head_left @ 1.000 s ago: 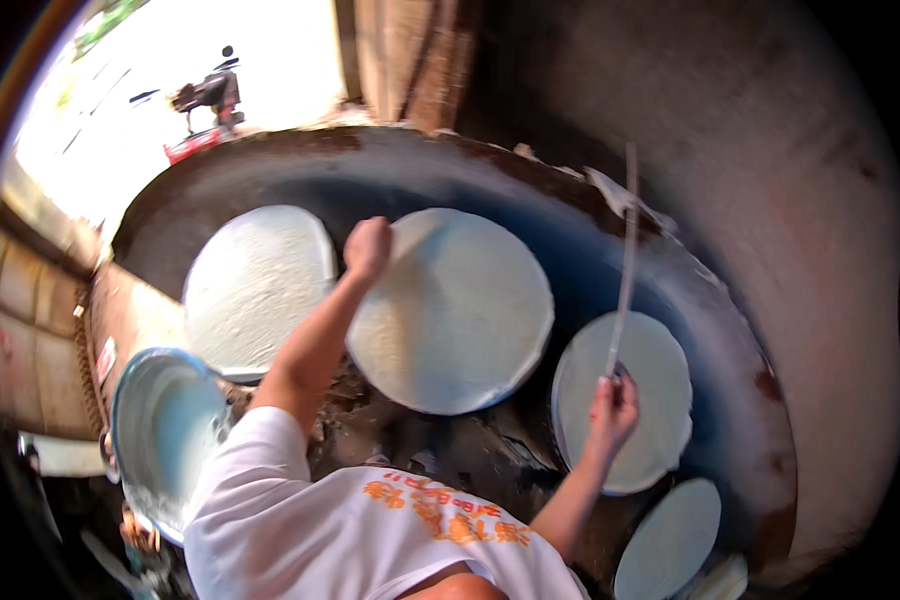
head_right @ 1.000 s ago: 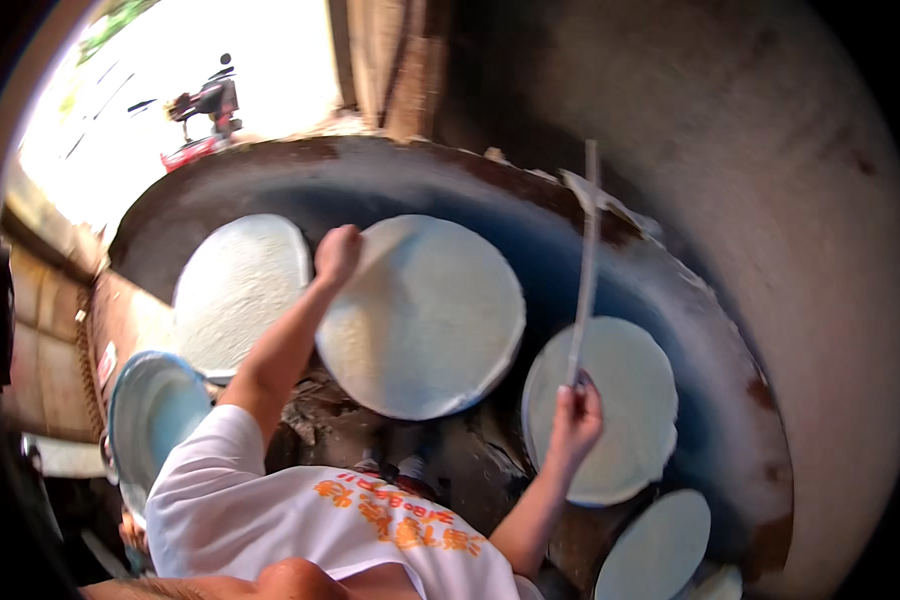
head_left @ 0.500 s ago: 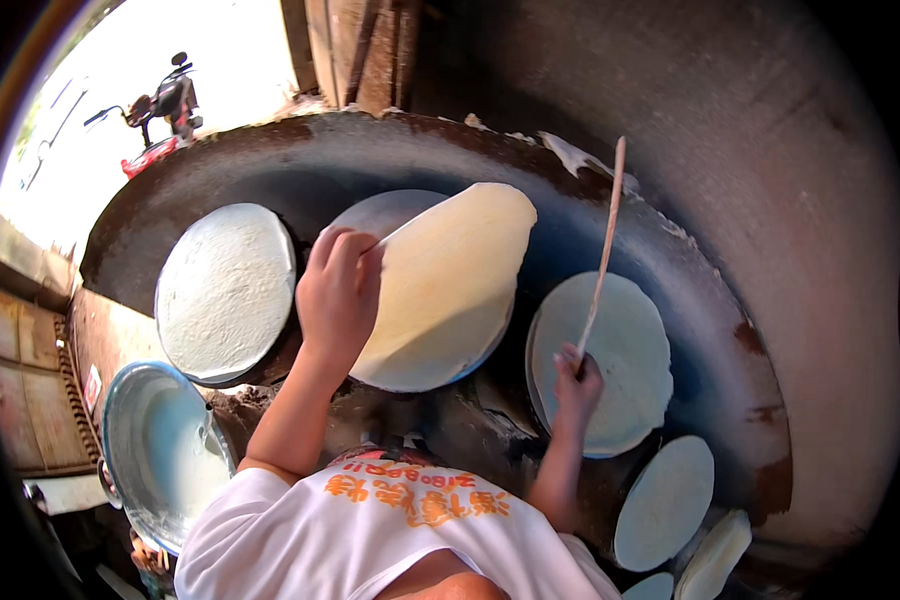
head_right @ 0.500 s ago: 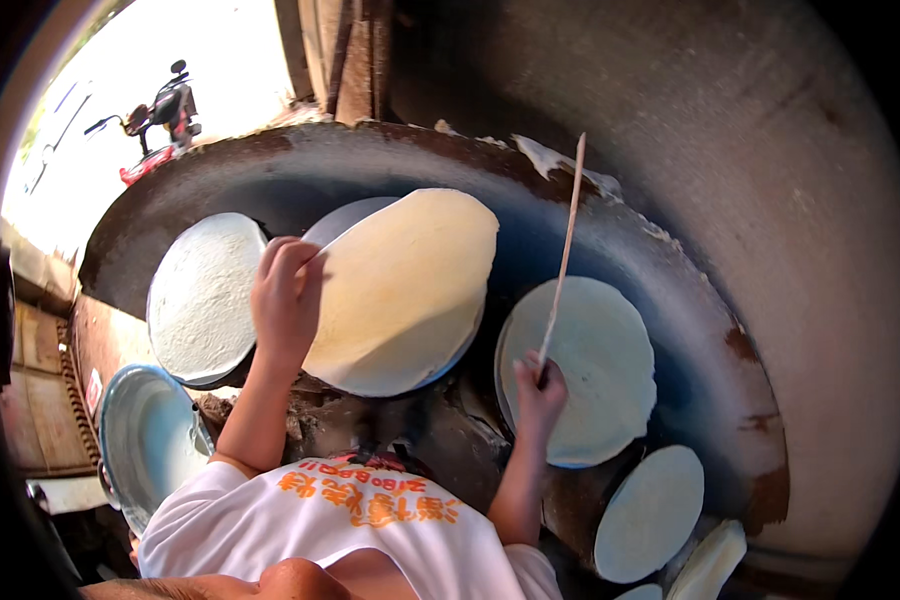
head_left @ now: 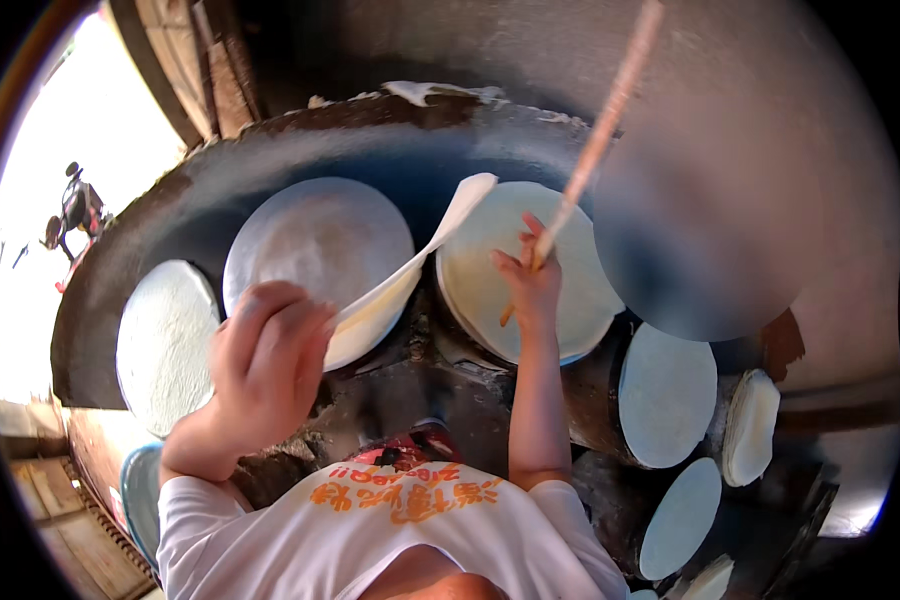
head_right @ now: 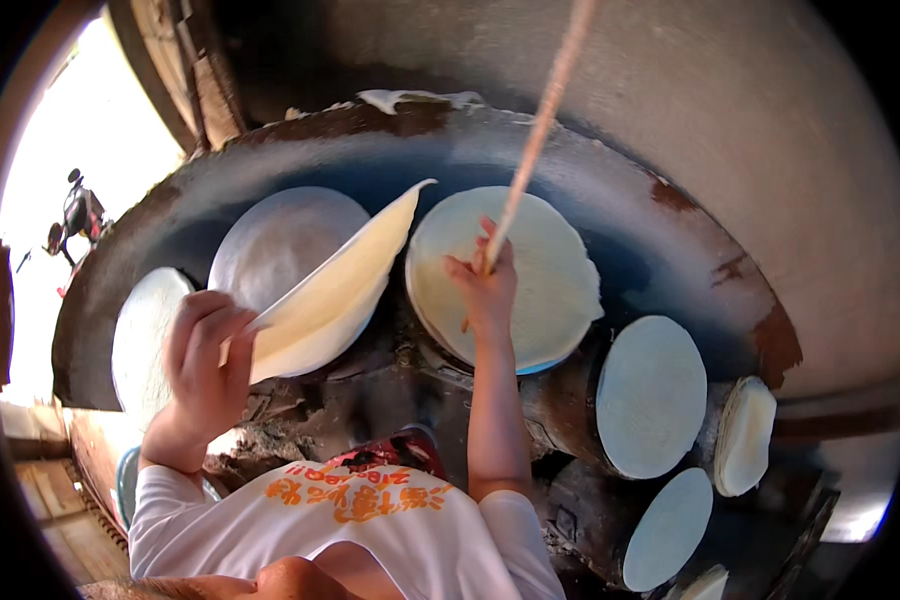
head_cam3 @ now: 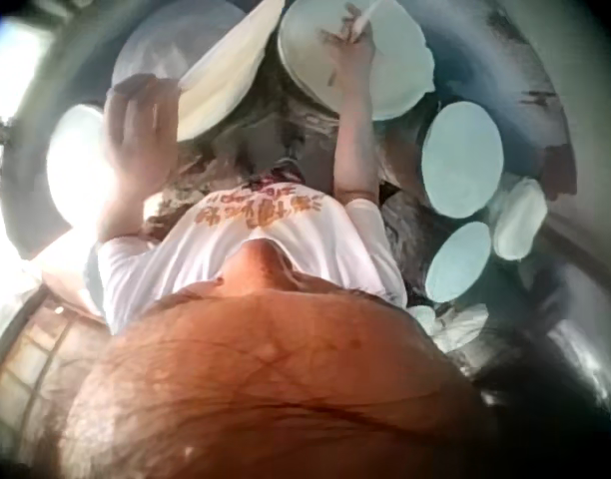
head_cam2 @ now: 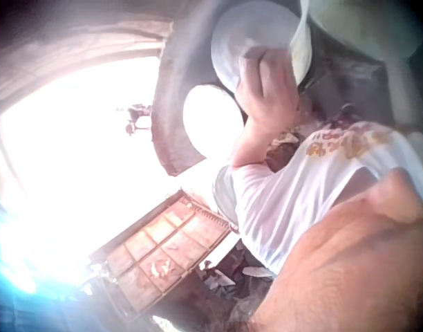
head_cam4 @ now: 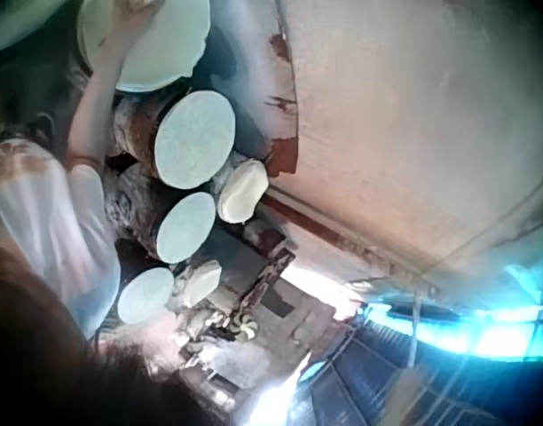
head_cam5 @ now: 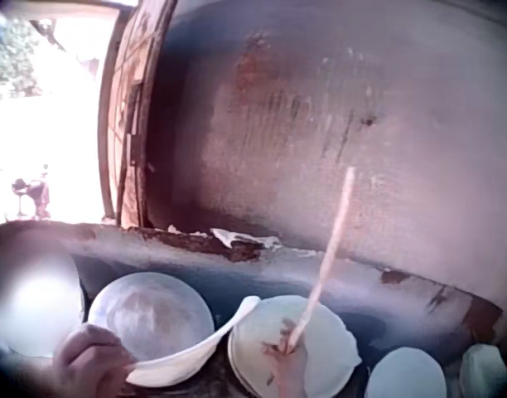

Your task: The person uses a ladle and a stick to prepare spring roll skins on several heated circular plates, spreading batter in a circular motion and peeling off the cooked skins.

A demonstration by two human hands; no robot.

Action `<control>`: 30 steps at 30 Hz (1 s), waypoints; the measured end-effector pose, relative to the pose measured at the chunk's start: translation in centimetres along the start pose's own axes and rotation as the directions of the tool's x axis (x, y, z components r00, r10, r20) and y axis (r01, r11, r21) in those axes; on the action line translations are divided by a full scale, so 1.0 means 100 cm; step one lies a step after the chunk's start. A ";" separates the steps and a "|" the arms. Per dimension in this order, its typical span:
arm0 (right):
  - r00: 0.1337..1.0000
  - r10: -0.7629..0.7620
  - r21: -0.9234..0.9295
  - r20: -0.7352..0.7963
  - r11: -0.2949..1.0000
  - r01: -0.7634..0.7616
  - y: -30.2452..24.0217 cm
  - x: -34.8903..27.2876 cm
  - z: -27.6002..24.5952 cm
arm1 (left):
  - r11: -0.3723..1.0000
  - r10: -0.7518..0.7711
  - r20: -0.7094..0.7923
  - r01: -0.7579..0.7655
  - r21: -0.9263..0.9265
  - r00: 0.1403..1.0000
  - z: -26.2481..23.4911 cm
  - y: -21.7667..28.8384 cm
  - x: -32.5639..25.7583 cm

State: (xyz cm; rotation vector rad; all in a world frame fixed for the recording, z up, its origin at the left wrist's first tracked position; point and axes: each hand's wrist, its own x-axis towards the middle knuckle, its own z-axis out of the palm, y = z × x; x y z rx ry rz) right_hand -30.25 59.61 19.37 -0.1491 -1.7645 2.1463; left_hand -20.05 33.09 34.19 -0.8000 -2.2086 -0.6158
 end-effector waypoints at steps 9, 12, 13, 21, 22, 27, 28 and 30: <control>0.920 0.088 0.030 0.383 0.994 -0.108 -0.023 0.066 -0.146 | 0.986 -0.166 0.164 0.167 0.008 0.972 0.062 0.021 0.148; 0.934 0.262 -0.164 0.244 0.960 -0.226 -0.050 0.101 -0.219 | 0.832 -0.460 0.409 0.544 -0.112 0.788 0.187 -0.031 0.193; 0.933 0.253 -0.164 0.255 0.962 -0.217 -0.052 0.117 -0.233 | 0.774 -0.494 0.532 0.627 -0.090 0.687 0.228 -0.050 0.199; 0.967 0.252 -0.880 -0.025 0.453 -0.141 0.046 0.172 -0.288 | 0.807 -0.435 0.686 0.591 0.010 0.583 0.505 -0.150 0.099; 0.961 0.271 -0.878 -0.052 0.445 -0.173 0.049 0.166 -0.298 | 0.808 -0.420 0.709 0.589 0.008 0.566 0.509 -0.139 0.101; 0.987 0.153 -0.910 0.046 0.413 -0.022 0.050 0.155 -0.288 | 0.742 -0.424 0.679 0.660 -0.119 0.599 0.499 -0.138 0.102; 0.988 0.144 -0.926 0.058 0.377 -0.001 0.042 0.155 -0.280 | 0.710 -0.465 0.689 0.699 -0.084 0.556 0.492 -0.133 0.106; 0.992 0.093 -0.902 0.087 0.430 0.039 0.037 0.152 -0.265 | 0.714 -0.458 0.647 0.685 -0.141 0.610 0.481 -0.145 0.098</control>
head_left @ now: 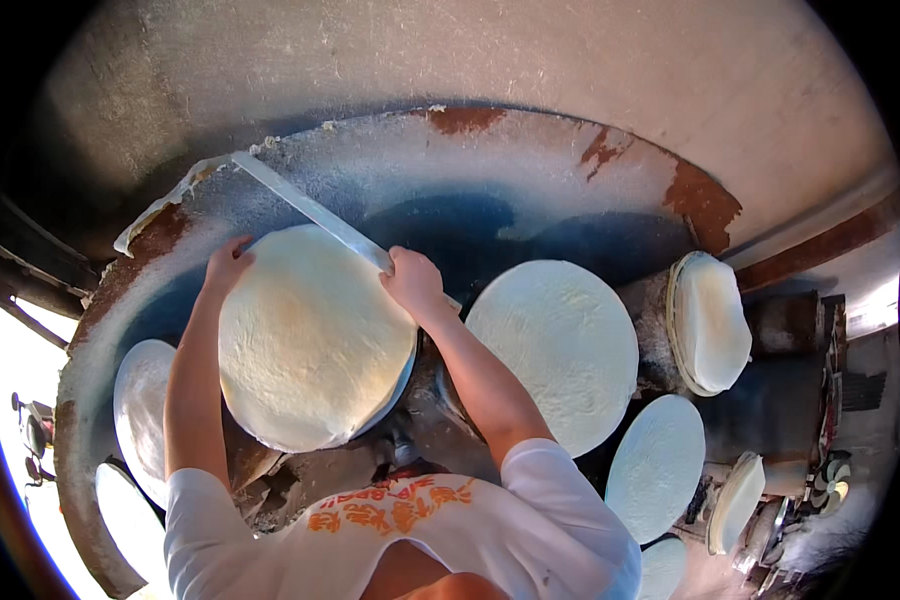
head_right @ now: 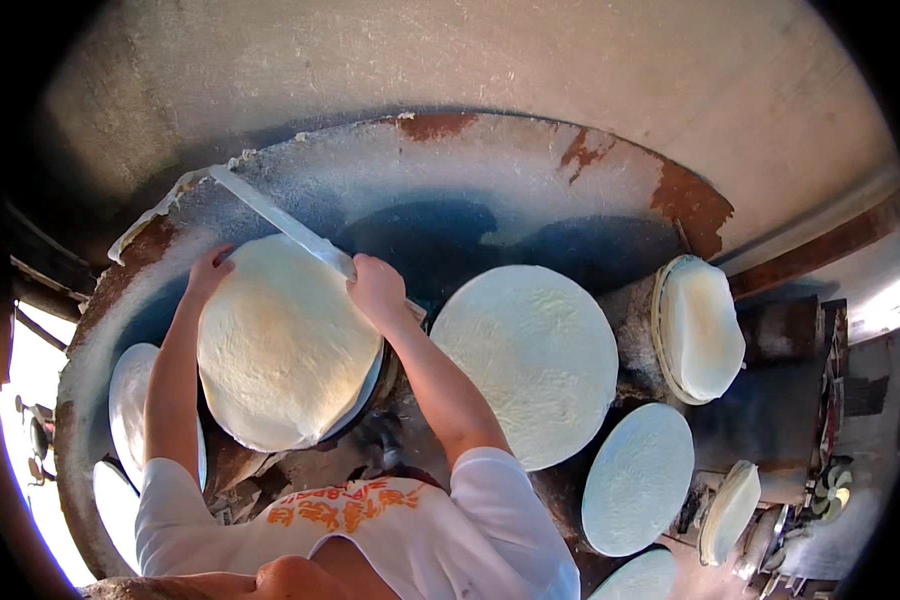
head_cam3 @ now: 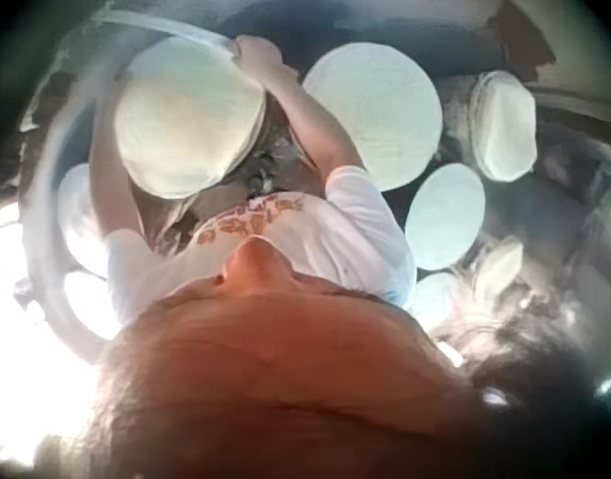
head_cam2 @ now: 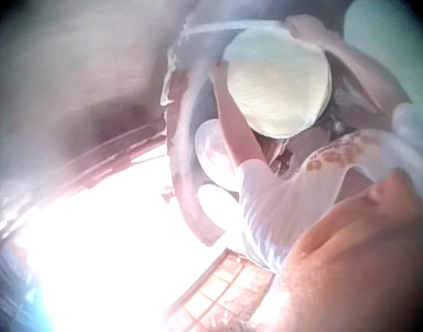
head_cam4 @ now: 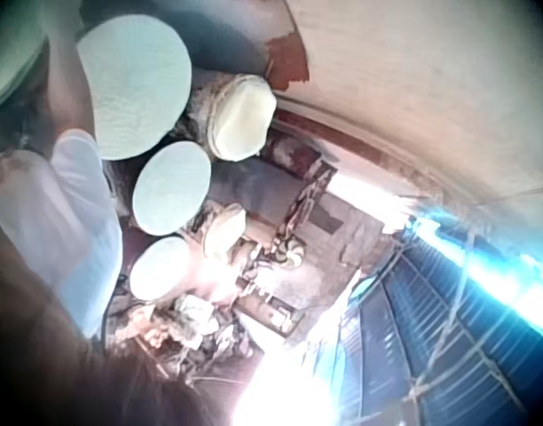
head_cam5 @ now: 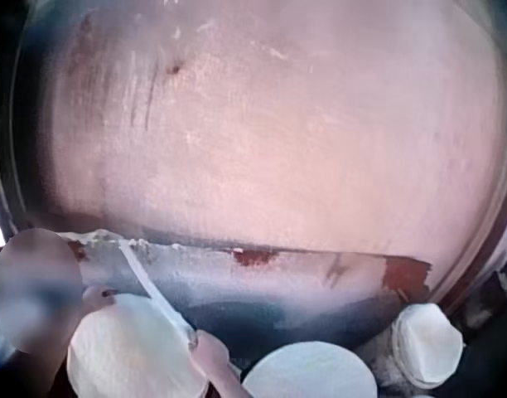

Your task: The person uses a ladle and a stick to prepare spring roll skins on several heated circular plates, spreading batter in a circular motion and peeling off the cooked skins.

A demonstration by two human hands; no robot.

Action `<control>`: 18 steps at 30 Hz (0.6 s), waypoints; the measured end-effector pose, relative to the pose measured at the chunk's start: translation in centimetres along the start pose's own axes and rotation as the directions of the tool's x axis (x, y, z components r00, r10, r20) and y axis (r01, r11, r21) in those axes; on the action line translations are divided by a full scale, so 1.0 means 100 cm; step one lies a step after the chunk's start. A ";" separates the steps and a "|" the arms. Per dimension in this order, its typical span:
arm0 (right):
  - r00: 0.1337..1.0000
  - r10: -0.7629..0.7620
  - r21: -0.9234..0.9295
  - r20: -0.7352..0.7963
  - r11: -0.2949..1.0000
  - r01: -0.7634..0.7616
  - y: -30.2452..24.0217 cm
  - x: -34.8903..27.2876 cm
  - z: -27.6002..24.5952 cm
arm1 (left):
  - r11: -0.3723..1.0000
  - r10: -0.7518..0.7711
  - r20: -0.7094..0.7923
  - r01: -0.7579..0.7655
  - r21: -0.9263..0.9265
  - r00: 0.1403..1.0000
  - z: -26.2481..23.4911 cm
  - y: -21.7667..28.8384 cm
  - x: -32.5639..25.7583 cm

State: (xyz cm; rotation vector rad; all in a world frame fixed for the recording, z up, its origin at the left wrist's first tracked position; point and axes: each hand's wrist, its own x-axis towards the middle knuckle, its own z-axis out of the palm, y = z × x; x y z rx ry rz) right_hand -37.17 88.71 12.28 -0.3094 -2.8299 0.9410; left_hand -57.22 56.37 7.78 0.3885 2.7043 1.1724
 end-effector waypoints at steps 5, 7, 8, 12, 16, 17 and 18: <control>0.973 -0.009 0.079 -0.229 0.997 0.028 -0.019 -0.043 -0.030 | 0.997 0.015 -0.041 -0.012 0.070 0.999 -0.028 0.062 -0.045; 0.929 -0.002 0.143 -0.369 0.988 0.059 -0.026 -0.071 -0.048 | 0.944 0.325 -0.203 -0.329 0.018 0.924 -0.049 0.102 -0.073; 0.934 0.063 0.214 -0.351 0.977 0.014 -0.026 -0.089 -0.059 | 0.939 0.342 -0.204 -0.343 0.030 0.917 -0.062 0.123 -0.090; 0.931 0.265 0.593 -0.253 0.802 -0.067 -0.028 -0.171 -0.097 | 0.701 0.712 -0.187 -0.703 0.119 0.677 -0.105 0.217 -0.163; 0.890 0.274 0.711 -0.364 0.699 0.075 0.006 -0.256 -0.158 | 0.498 0.866 -0.006 -0.865 -0.053 0.499 -0.077 0.326 -0.200; 0.869 0.280 0.691 -0.409 0.717 0.095 0.020 -0.273 -0.177 | 0.473 0.881 0.007 -0.881 0.006 0.473 -0.063 0.352 -0.206; 0.836 0.295 0.663 -0.463 0.741 0.106 0.039 -0.294 -0.200 | 0.605 0.794 0.102 -0.796 -0.037 0.599 -0.044 0.384 -0.213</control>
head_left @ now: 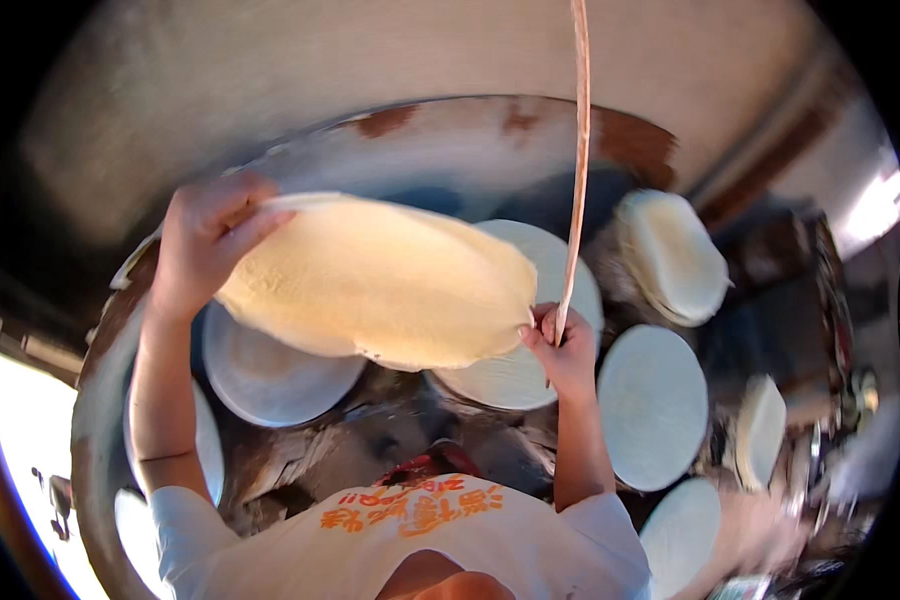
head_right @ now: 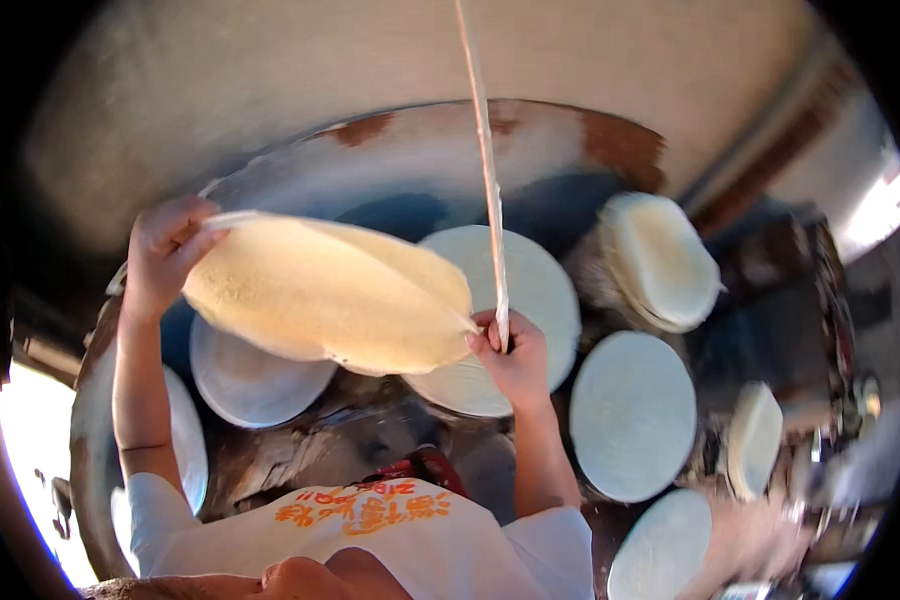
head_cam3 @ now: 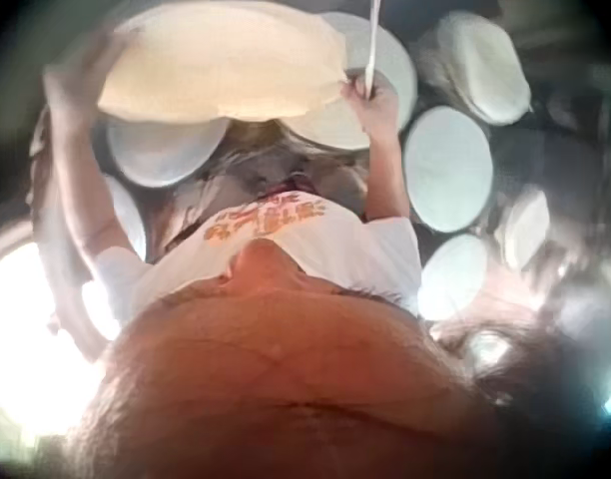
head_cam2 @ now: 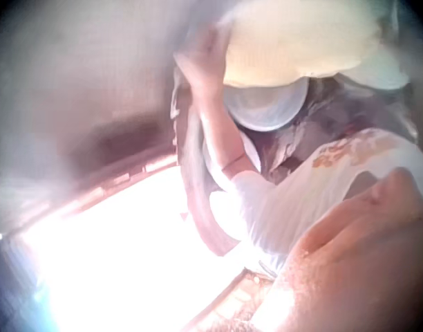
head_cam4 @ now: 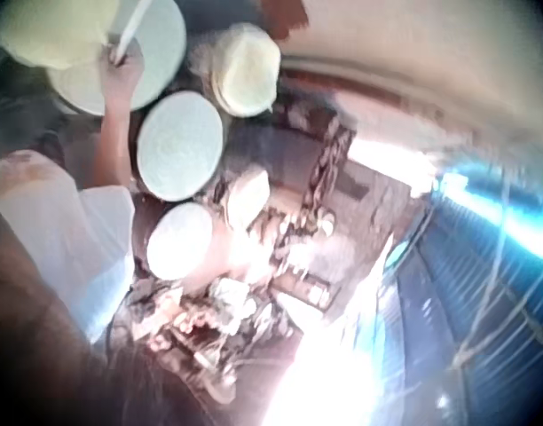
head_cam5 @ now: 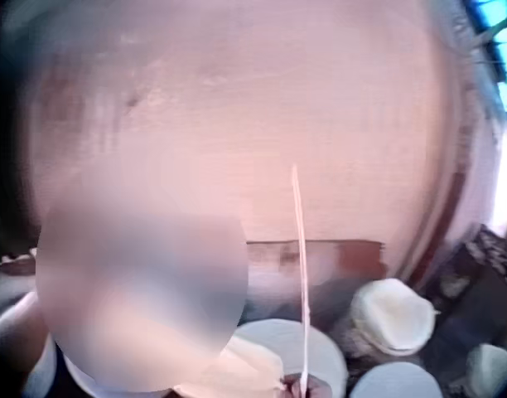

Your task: The person uses a ladle and a stick to prepare spring roll skins on several heated circular plates, spreading batter in a circular motion and peeling off the cooked skins.

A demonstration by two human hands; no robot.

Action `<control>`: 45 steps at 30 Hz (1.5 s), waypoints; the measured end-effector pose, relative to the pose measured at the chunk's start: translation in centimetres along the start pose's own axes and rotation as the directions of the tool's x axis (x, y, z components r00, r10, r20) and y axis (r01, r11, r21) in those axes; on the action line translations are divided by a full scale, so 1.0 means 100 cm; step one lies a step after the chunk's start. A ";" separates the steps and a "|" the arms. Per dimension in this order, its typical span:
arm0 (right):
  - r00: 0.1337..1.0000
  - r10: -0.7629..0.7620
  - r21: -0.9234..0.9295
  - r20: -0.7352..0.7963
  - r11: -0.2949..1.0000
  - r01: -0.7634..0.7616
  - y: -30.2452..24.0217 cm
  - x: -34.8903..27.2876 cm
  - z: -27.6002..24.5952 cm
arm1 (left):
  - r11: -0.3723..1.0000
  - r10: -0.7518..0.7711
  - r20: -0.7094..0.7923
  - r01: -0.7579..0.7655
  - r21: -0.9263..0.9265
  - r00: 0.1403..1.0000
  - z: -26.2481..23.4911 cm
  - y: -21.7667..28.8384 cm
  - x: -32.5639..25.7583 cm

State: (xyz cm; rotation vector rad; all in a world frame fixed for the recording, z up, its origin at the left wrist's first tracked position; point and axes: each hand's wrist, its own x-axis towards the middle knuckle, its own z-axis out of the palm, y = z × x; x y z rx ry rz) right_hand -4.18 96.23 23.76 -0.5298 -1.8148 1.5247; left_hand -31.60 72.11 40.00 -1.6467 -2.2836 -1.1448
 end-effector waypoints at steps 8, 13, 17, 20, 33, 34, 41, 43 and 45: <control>0.954 -0.093 -0.600 -0.284 0.794 -0.101 -0.025 0.115 -0.263 | 0.949 0.087 0.095 -0.054 -0.312 0.992 0.224 0.084 0.235; 0.778 -0.149 -0.289 -0.611 0.956 -0.044 -0.072 0.123 -0.414 | 0.819 0.443 -0.183 -0.479 -0.317 0.878 0.333 0.202 0.277; 0.825 0.099 0.045 -0.557 0.995 -0.090 -0.005 0.114 -0.507 | 0.530 0.836 -0.255 -0.834 0.152 0.486 0.453 0.198 0.270; 0.716 0.086 -0.081 -0.692 0.977 -0.196 0.111 0.123 -0.541 | 0.606 0.795 -0.081 -0.782 0.145 0.601 0.565 0.176 0.264; 0.654 0.196 -0.041 -0.731 0.944 -0.328 0.211 0.107 -0.566 | 0.852 0.512 0.042 -0.513 0.105 0.858 0.526 0.107 0.181; 0.616 0.212 -0.066 -0.759 0.916 -0.395 0.197 0.113 -0.539 | 0.876 0.457 0.043 -0.458 0.150 0.889 0.493 0.085 0.154; 0.879 -0.321 -0.753 -0.352 0.654 -0.063 0.130 0.041 -0.379 | 0.948 -0.169 0.051 0.147 0.284 0.984 0.298 0.062 -0.087; 0.978 -0.037 -0.697 -0.207 0.707 -0.121 0.132 0.025 -0.296 | 0.869 -0.385 0.043 0.347 0.352 0.922 0.276 0.052 -0.172; 0.990 -0.064 -0.637 0.124 0.760 0.129 0.093 -0.020 -0.176 | 0.736 -0.620 0.022 0.572 0.362 0.784 0.250 0.073 -0.249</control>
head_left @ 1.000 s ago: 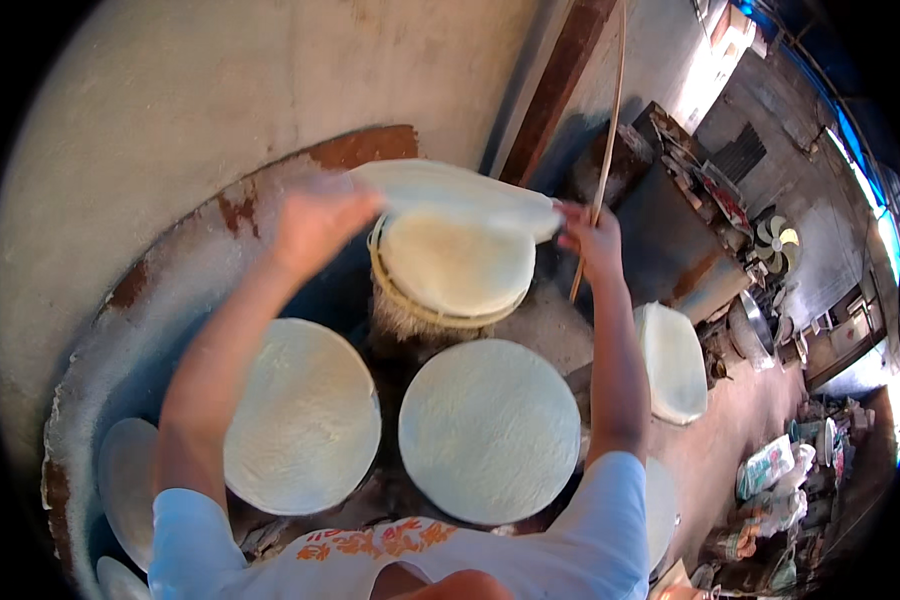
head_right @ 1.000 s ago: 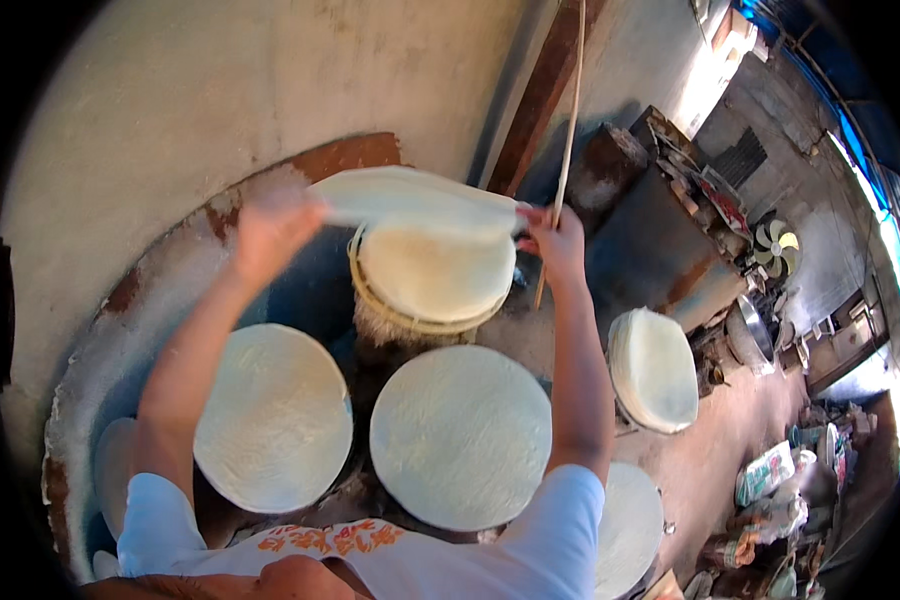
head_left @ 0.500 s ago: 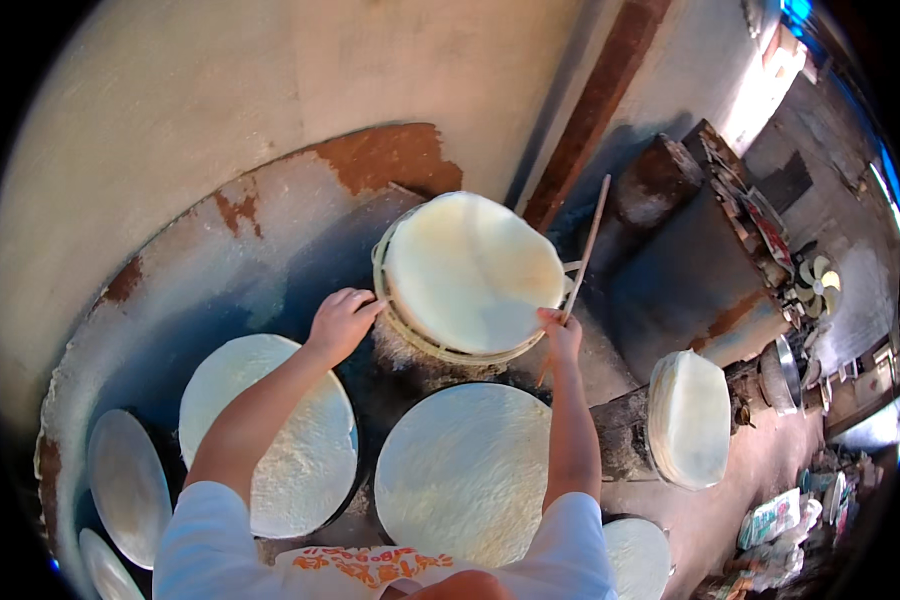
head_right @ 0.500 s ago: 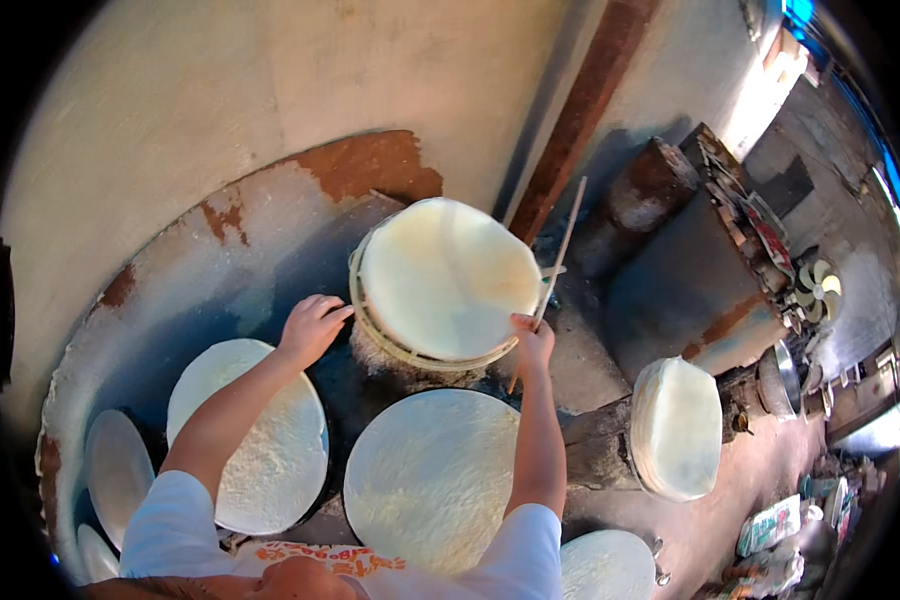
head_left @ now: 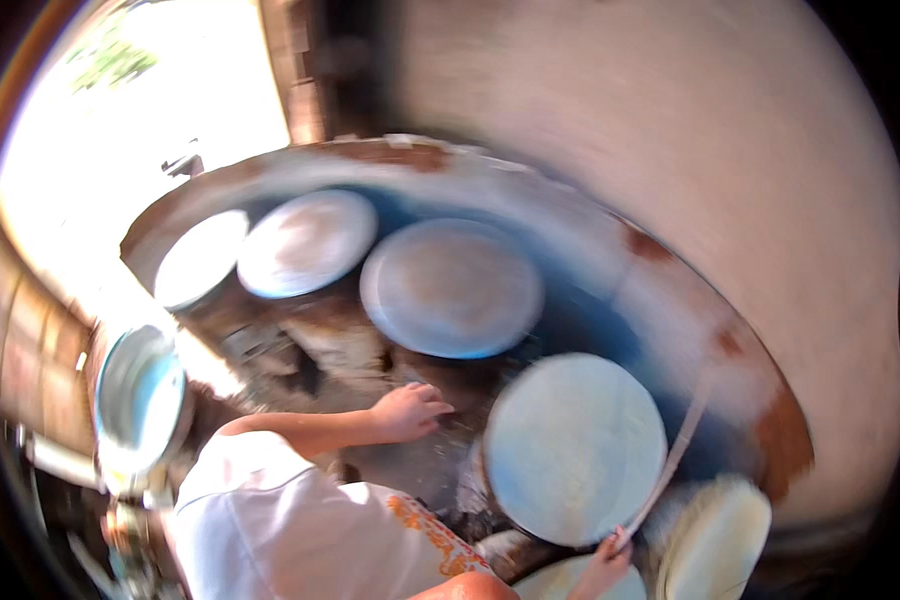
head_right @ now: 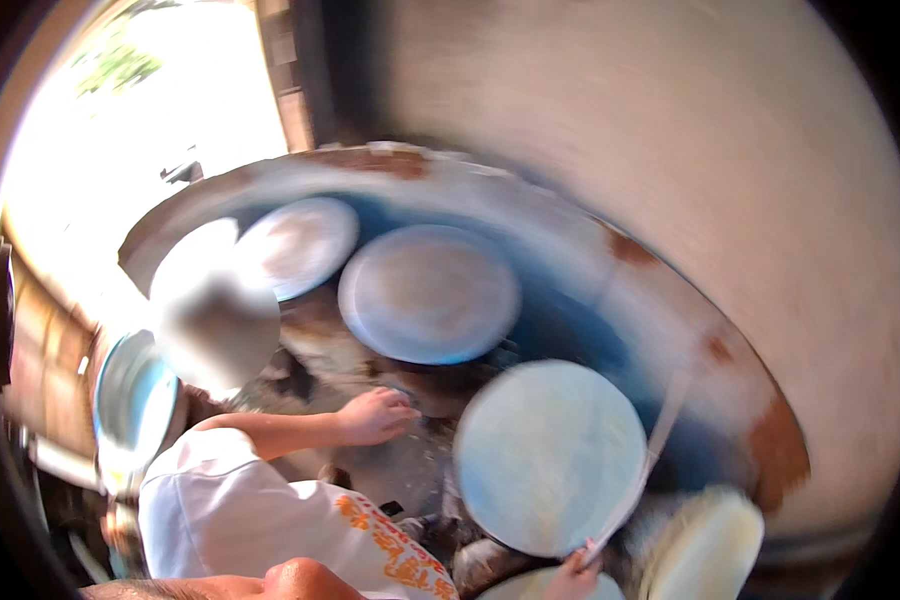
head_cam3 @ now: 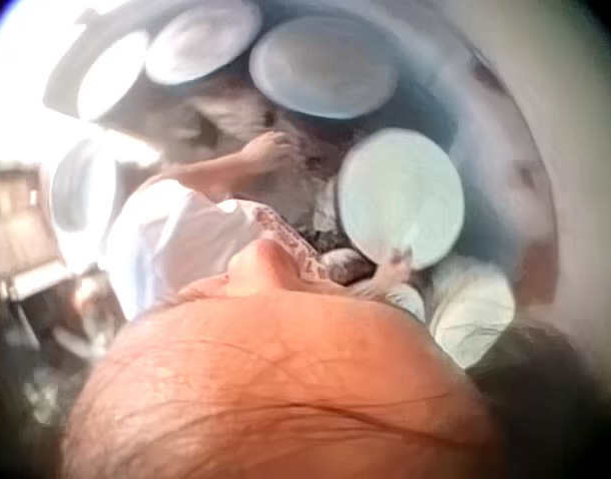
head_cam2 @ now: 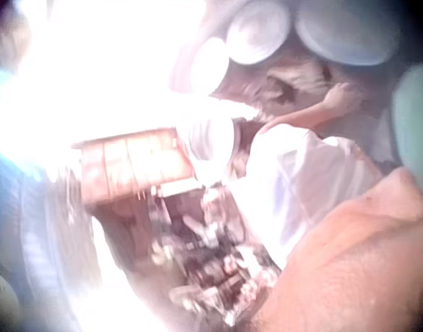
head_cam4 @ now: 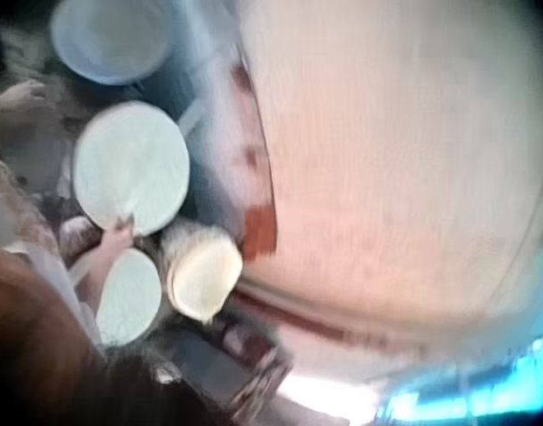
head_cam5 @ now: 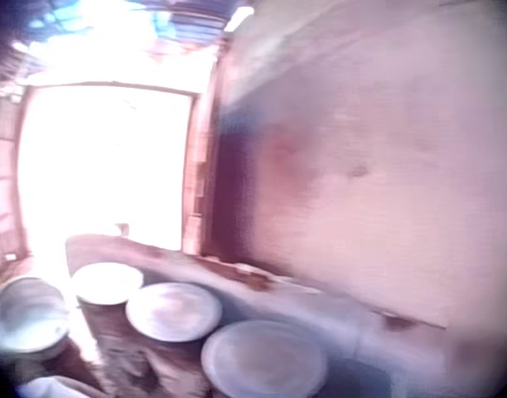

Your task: The person uses a ladle and a stick to prepare spring roll skins on several heated circular plates, spreading batter in a circular motion and peeling off the cooked skins.

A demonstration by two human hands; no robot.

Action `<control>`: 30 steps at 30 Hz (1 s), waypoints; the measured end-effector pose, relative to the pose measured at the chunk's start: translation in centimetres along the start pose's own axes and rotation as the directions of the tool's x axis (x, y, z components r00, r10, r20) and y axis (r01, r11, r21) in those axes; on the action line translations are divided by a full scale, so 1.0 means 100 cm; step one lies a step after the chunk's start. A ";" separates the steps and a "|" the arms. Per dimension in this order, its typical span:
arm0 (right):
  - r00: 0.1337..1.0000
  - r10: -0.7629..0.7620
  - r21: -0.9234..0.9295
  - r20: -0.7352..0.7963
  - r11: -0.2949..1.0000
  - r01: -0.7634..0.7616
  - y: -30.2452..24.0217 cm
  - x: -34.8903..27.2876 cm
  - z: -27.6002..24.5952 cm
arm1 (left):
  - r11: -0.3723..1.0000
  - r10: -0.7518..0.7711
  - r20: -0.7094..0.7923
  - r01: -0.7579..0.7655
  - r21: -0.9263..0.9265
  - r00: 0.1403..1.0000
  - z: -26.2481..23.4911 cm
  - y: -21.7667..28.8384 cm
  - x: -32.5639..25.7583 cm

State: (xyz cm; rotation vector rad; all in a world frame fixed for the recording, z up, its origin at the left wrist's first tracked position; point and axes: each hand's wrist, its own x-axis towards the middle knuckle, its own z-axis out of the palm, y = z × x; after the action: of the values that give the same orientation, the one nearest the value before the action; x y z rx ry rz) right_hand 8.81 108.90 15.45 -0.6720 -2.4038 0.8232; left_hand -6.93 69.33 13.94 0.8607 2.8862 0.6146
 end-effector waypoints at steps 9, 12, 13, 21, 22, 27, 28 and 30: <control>0.420 -0.633 0.501 0.650 0.773 0.389 -0.323 -0.162 0.284 | 0.639 -0.769 -0.110 0.762 -0.108 0.630 -0.100 -0.229 -0.279; 0.385 -0.621 0.535 0.683 0.784 0.315 -0.391 -0.187 0.329 | 0.529 -0.737 -0.470 0.847 0.048 0.487 -0.123 -0.324 -0.336; 0.376 -0.629 0.557 0.681 0.778 0.291 -0.407 -0.191 0.345 | 0.572 -0.693 -0.503 0.818 0.052 0.517 -0.153 -0.345 -0.354; 0.301 -0.570 0.609 0.764 0.792 -0.046 -0.492 -0.199 0.441 | 0.443 -0.605 -0.617 0.857 0.264 0.503 -0.152 -0.528 -0.432; 0.308 -0.560 0.617 0.769 0.775 -0.133 -0.508 -0.199 0.459 | 0.476 -0.598 -0.579 0.827 0.299 0.554 -0.160 -0.537 -0.435; 0.219 -0.594 0.632 0.774 0.748 -0.205 -0.562 -0.204 0.516 | 0.506 -0.581 -0.512 0.773 0.382 0.633 -0.198 -0.552 -0.467; 0.185 -0.563 0.592 0.805 0.782 -0.195 -0.577 -0.201 0.521 | 0.525 -0.484 -0.574 0.744 0.413 0.660 -0.212 -0.558 -0.468; 0.158 -0.538 0.559 0.828 0.810 -0.176 -0.596 -0.197 0.530 | 0.609 -0.391 -0.561 0.662 0.437 0.730 -0.219 -0.561 -0.474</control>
State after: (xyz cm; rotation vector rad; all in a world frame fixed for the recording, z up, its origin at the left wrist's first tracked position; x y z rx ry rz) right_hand -25.10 34.12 12.56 0.7777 -2.8236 2.2601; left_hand 0.38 -6.81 9.71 -0.2539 3.5184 -0.2911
